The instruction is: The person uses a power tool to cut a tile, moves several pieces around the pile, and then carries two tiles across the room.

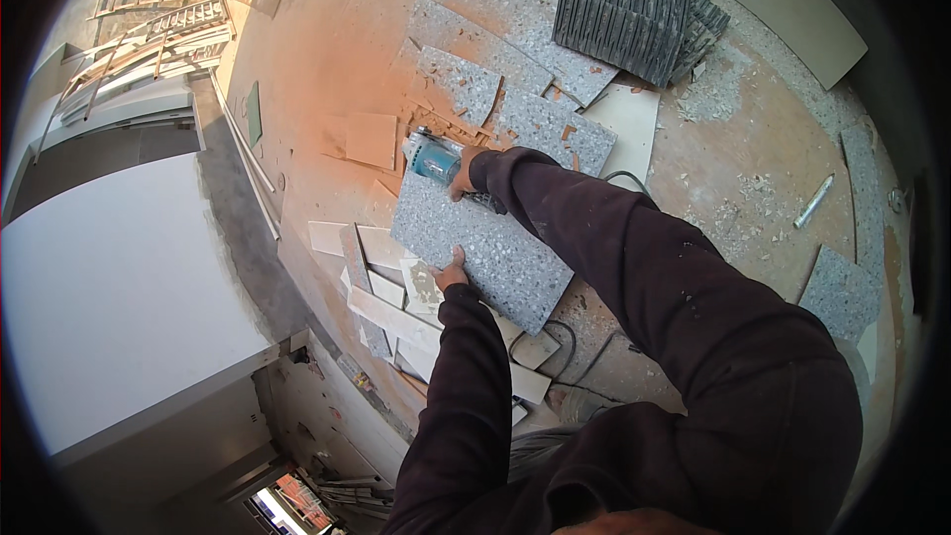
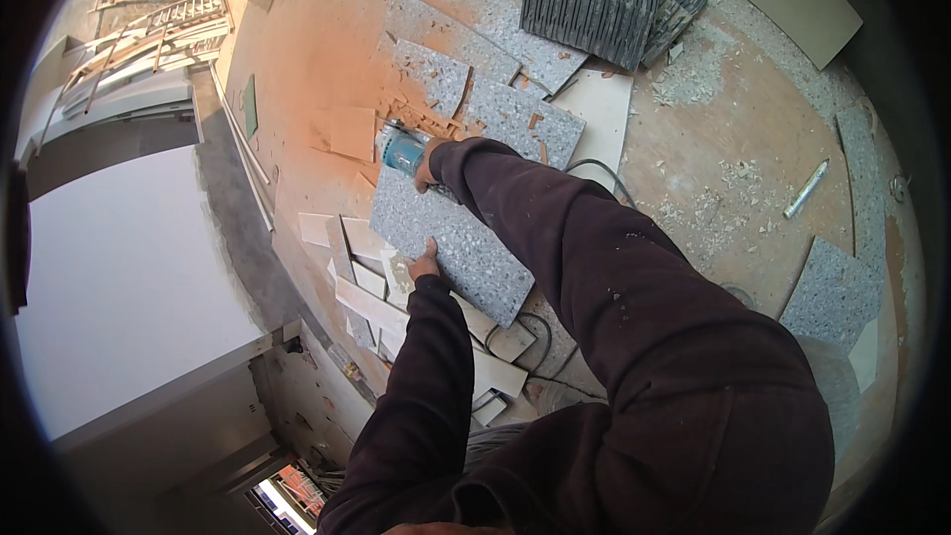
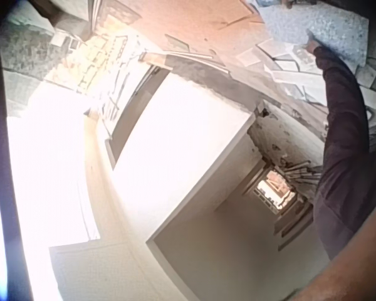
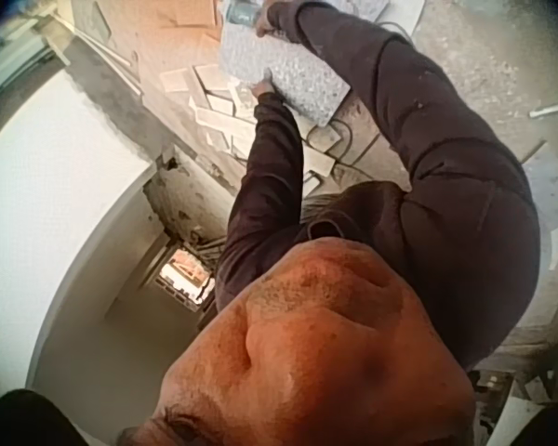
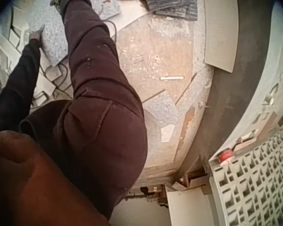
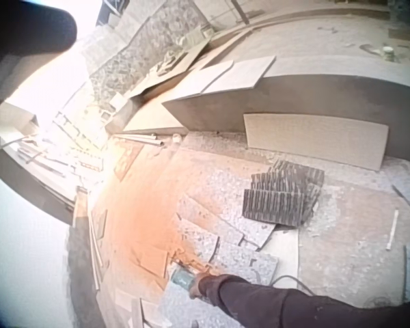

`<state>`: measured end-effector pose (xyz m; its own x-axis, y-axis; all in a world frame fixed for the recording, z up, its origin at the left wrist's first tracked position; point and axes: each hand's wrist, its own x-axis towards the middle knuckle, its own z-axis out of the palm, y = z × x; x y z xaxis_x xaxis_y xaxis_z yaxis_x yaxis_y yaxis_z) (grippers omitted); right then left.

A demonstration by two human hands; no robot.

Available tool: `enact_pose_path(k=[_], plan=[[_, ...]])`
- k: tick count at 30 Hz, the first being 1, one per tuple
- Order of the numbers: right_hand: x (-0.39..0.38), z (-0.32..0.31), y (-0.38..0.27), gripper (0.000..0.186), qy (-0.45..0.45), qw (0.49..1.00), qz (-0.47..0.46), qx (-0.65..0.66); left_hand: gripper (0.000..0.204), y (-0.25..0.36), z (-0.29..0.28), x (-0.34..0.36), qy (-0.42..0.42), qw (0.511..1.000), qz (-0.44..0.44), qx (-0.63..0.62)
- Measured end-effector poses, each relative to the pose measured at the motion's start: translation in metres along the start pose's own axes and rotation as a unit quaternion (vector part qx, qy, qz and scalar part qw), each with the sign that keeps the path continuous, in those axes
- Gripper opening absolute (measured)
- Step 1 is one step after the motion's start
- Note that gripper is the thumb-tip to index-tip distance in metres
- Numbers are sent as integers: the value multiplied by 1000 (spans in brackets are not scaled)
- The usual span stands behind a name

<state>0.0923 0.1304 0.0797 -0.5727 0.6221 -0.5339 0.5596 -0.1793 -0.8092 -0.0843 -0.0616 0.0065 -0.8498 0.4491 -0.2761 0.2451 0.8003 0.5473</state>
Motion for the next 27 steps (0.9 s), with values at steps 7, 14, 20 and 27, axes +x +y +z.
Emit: enact_pose_path(k=[7,14,20,27], plan=[[-16,0,1,71,13,1000,2,-20,98,1,-8,-2,-15,1000,17,20],[-24,0,8,66,7,1000,6,-19,99,-5,-2,5,-10,1000,-5,21],[-29,-1,5,67,-2,1000,8,-27,91,-29,2,22,-10,999,29,-38],[-40,-2,18,69,-6,999,15,-29,98,-4,0,-2,15,1000,4,-5]])
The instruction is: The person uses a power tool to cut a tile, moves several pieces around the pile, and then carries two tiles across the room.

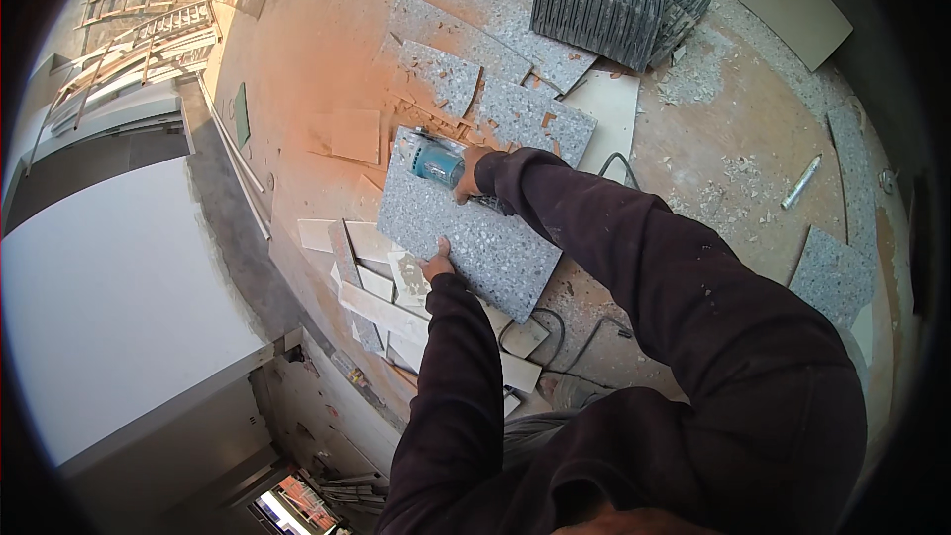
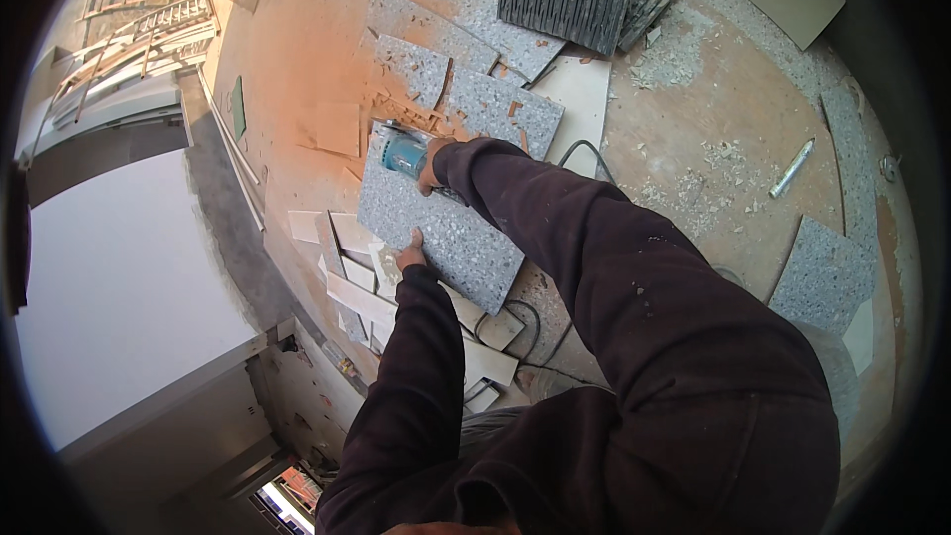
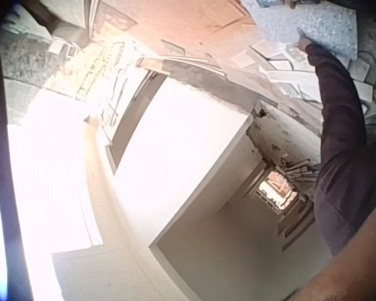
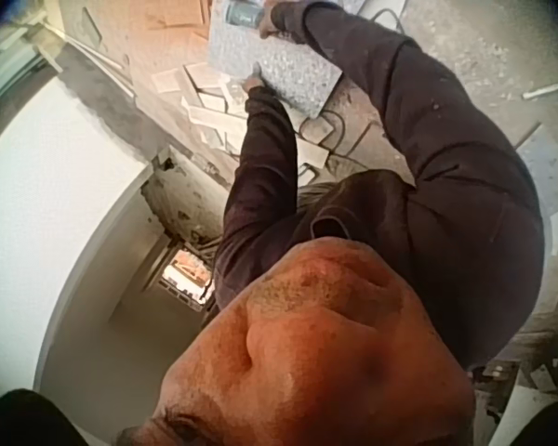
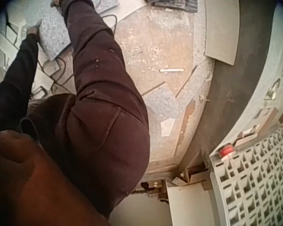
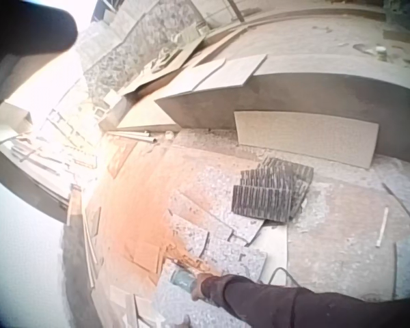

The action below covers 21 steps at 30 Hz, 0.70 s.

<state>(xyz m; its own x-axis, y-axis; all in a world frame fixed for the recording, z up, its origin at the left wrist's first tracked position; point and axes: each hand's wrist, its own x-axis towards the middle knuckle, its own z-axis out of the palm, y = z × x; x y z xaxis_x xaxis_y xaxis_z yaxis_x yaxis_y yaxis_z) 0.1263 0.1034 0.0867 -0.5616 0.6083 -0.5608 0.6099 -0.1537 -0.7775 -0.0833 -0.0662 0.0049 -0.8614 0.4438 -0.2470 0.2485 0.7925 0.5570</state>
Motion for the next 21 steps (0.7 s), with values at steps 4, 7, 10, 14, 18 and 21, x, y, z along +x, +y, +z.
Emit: enact_pose_path(k=[4,7,10,14,18,21], plan=[[-6,0,5,71,12,1000,-4,1,99,9,-2,-6,-13,999,-27,16],[-12,1,3,70,7,1000,-4,8,100,-8,1,9,-7,999,-9,31],[-15,1,8,70,13,1000,-8,10,101,-15,4,15,-29,999,-23,-6],[-19,3,9,70,8,1000,-13,4,102,-16,0,23,-47,997,-17,57],[-16,7,24,69,18,1000,-7,12,102,-1,3,0,-45,999,-18,24],[-16,7,20,70,12,1000,-3,3,103,-2,0,5,-22,995,-10,92]])
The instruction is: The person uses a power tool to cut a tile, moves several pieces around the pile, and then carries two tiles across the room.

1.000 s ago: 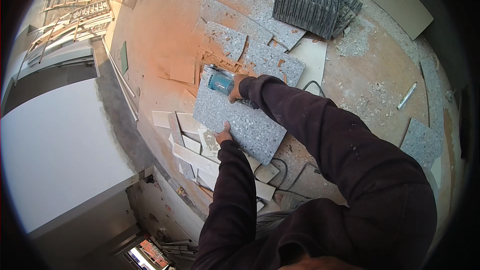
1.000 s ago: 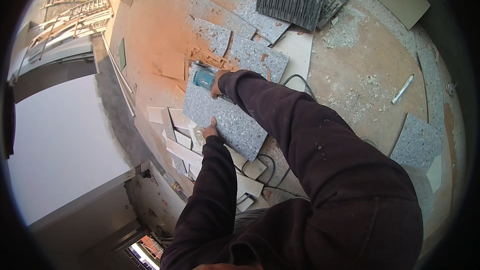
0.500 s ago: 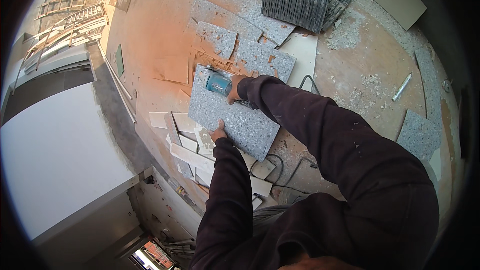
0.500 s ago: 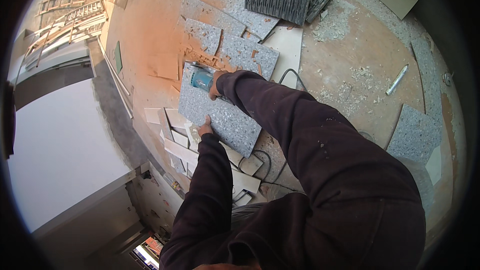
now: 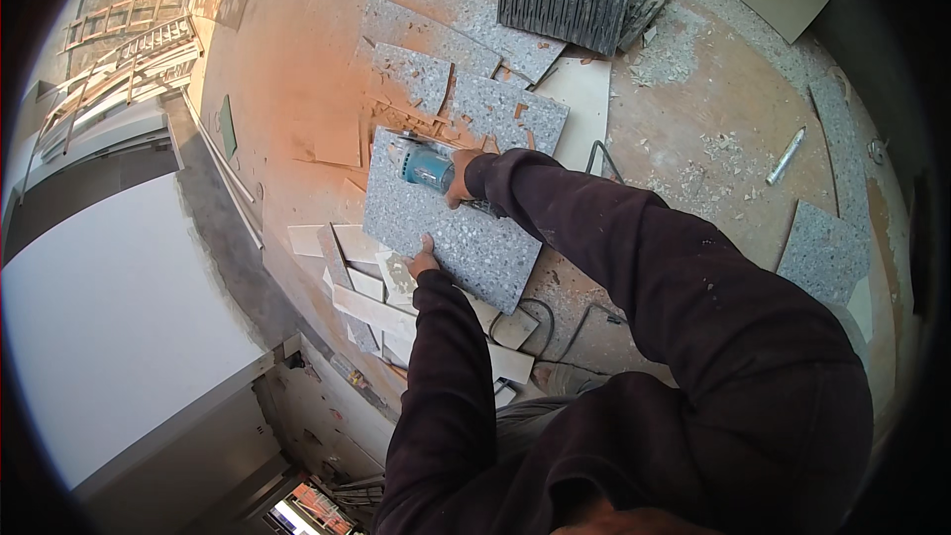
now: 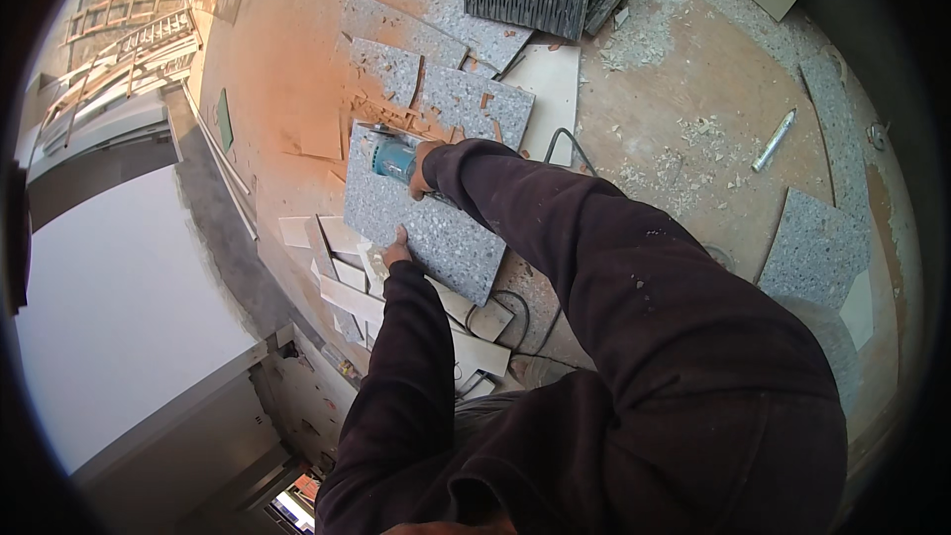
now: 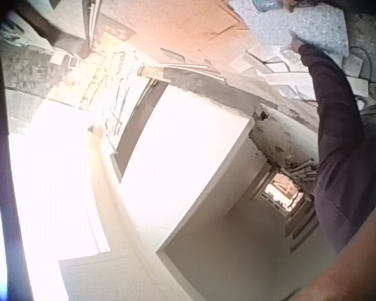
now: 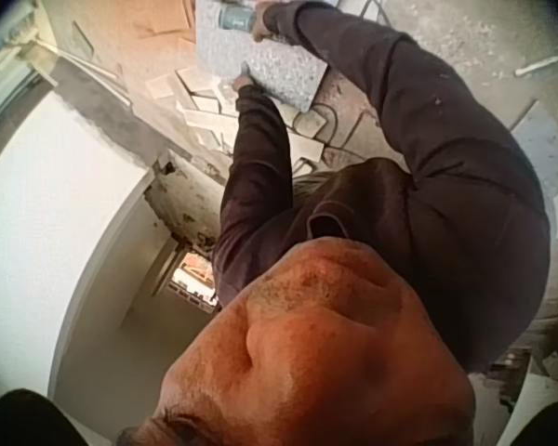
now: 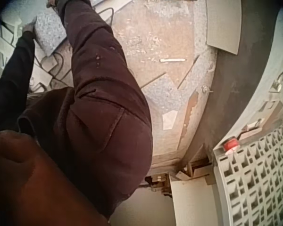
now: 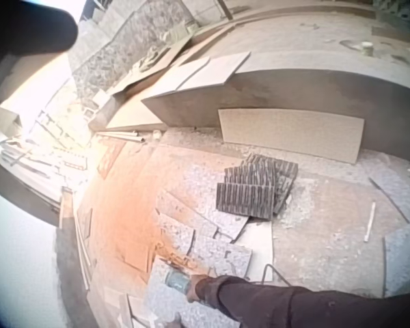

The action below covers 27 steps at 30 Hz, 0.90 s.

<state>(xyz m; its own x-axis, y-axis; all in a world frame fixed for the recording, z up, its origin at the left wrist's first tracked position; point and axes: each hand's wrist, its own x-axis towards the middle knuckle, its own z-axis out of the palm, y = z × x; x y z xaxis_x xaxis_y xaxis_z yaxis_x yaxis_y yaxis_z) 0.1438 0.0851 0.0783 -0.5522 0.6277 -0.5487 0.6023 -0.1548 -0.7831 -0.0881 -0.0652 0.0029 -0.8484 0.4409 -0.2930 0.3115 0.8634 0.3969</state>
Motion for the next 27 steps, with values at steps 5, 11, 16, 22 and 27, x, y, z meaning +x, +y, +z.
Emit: enact_pose_path(k=[5,11,16,22,27], plan=[[-2,-9,1,70,-19,1000,14,20,103,-4,7,3,-9,999,-5,-36],[-10,-3,12,69,-15,1000,5,17,100,12,3,-12,-25,996,-24,-77],[-26,0,14,67,11,999,-10,28,98,10,-7,-11,-19,993,-28,-113],[-24,0,19,67,-1,1000,-5,30,96,21,-7,-22,-33,990,-34,-133],[-26,3,19,67,6,999,-16,27,95,9,-10,-5,-69,986,-41,-148]])
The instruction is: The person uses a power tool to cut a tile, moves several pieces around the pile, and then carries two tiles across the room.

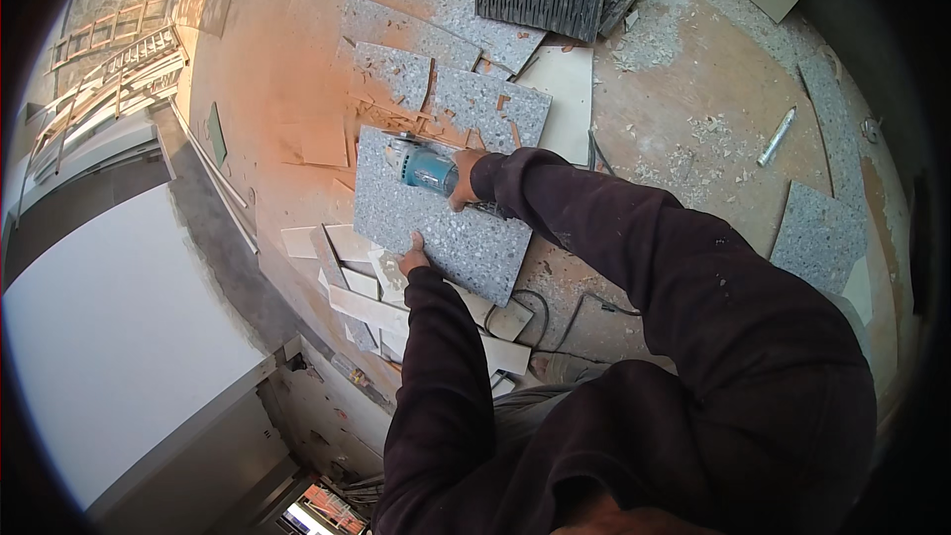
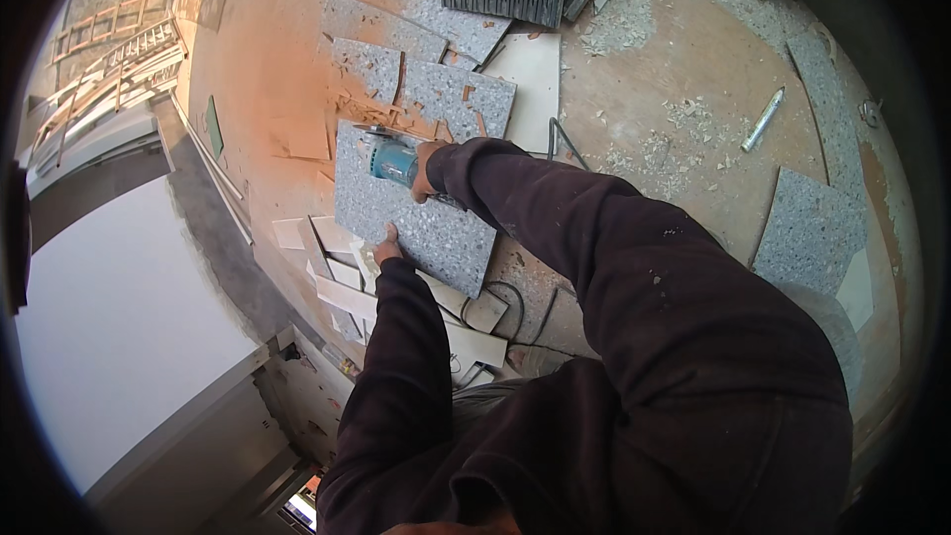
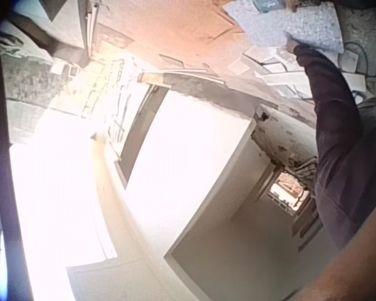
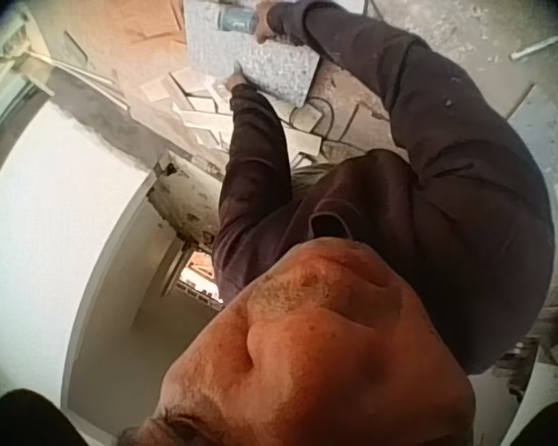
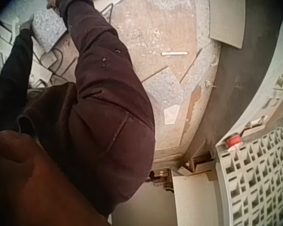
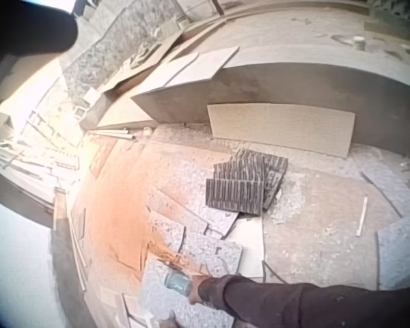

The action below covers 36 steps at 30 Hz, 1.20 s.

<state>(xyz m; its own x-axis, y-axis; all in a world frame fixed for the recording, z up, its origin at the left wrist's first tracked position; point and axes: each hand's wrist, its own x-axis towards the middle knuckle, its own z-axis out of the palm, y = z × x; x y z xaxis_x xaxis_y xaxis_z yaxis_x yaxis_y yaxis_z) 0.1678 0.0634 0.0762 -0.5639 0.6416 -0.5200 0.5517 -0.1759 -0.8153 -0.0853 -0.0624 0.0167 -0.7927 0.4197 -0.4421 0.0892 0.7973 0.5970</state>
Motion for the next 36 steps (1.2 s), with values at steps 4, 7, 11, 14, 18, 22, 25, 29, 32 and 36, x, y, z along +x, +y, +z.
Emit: enact_pose_path(k=[4,7,11,14,18,22,25,29,32,36], plan=[[-3,2,2,66,6,1000,1,-2,95,-2,-1,3,11,998,6,67],[-5,4,4,66,16,1000,11,-2,97,-7,-4,12,13,993,17,113],[-7,5,7,66,17,1000,7,0,98,-11,-4,16,4,996,21,84],[-9,5,9,67,15,1000,6,5,97,-8,-1,10,17,994,23,106],[-12,5,13,68,22,1000,-2,5,96,-5,1,-1,9,1000,13,17],[-15,5,12,69,17,1000,-4,10,94,-6,-2,3,24,999,16,19],[-16,5,19,68,19,1000,3,1,94,-3,2,-3,23,1000,8,14],[-17,3,21,68,9,1000,8,5,93,-3,5,-5,11,1000,3,-5],[-26,1,8,68,-3,1000,0,8,92,-17,-10,21,40,999,24,27],[-32,-1,18,70,11,1000,7,11,92,-5,2,0,38,997,22,59]])
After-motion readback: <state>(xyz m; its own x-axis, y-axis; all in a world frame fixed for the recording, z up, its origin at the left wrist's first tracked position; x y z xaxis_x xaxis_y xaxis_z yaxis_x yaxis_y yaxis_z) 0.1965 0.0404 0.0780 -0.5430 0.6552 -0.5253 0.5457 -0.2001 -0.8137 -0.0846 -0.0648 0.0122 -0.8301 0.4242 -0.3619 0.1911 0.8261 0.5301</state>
